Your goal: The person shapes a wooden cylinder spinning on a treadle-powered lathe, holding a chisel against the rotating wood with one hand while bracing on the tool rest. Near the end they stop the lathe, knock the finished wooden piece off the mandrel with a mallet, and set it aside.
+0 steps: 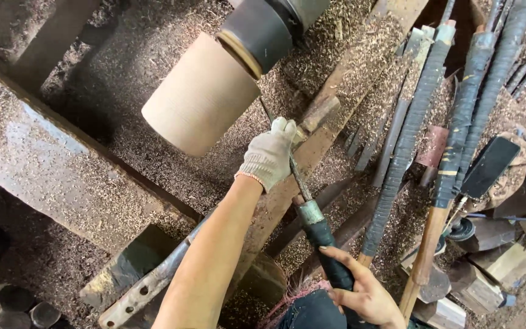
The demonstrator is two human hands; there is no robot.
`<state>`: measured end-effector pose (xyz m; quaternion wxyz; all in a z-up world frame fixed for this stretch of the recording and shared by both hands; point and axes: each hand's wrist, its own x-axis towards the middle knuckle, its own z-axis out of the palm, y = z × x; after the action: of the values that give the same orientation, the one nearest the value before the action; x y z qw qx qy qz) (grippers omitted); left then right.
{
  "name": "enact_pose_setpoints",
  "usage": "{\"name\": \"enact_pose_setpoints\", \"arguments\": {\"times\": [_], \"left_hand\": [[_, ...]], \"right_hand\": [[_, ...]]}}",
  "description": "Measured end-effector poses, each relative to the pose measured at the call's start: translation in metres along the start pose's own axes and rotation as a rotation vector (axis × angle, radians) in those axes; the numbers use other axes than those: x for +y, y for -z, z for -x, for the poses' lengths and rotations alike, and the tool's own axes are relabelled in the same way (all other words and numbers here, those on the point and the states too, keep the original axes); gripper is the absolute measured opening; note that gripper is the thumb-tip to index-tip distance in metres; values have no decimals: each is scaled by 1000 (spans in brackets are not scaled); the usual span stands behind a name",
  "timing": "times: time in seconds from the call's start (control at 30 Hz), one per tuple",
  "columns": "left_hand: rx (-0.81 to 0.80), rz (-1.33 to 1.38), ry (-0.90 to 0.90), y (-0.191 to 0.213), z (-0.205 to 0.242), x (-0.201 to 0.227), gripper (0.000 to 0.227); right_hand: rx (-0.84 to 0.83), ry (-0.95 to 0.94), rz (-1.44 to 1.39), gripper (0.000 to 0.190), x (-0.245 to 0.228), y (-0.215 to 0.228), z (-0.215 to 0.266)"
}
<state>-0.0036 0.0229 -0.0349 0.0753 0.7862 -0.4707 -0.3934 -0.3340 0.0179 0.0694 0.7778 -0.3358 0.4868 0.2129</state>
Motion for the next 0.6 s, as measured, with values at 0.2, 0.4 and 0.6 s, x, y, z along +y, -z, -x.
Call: {"name": "enact_pose_setpoints", "arguments": {"times": [0.2, 0.4, 0.6], "left_hand": [[-99, -12, 128, 26, 9, 20, 59], [-120, 29, 220, 31, 8, 24, 54], [-162, 41, 301, 43, 11, 33, 45]], "right_hand": [[-6, -18, 210, 85, -38, 5, 11], [-82, -102, 550, 84, -83, 31, 14], [-214, -80, 542, 85, -116, 58, 12]]}}
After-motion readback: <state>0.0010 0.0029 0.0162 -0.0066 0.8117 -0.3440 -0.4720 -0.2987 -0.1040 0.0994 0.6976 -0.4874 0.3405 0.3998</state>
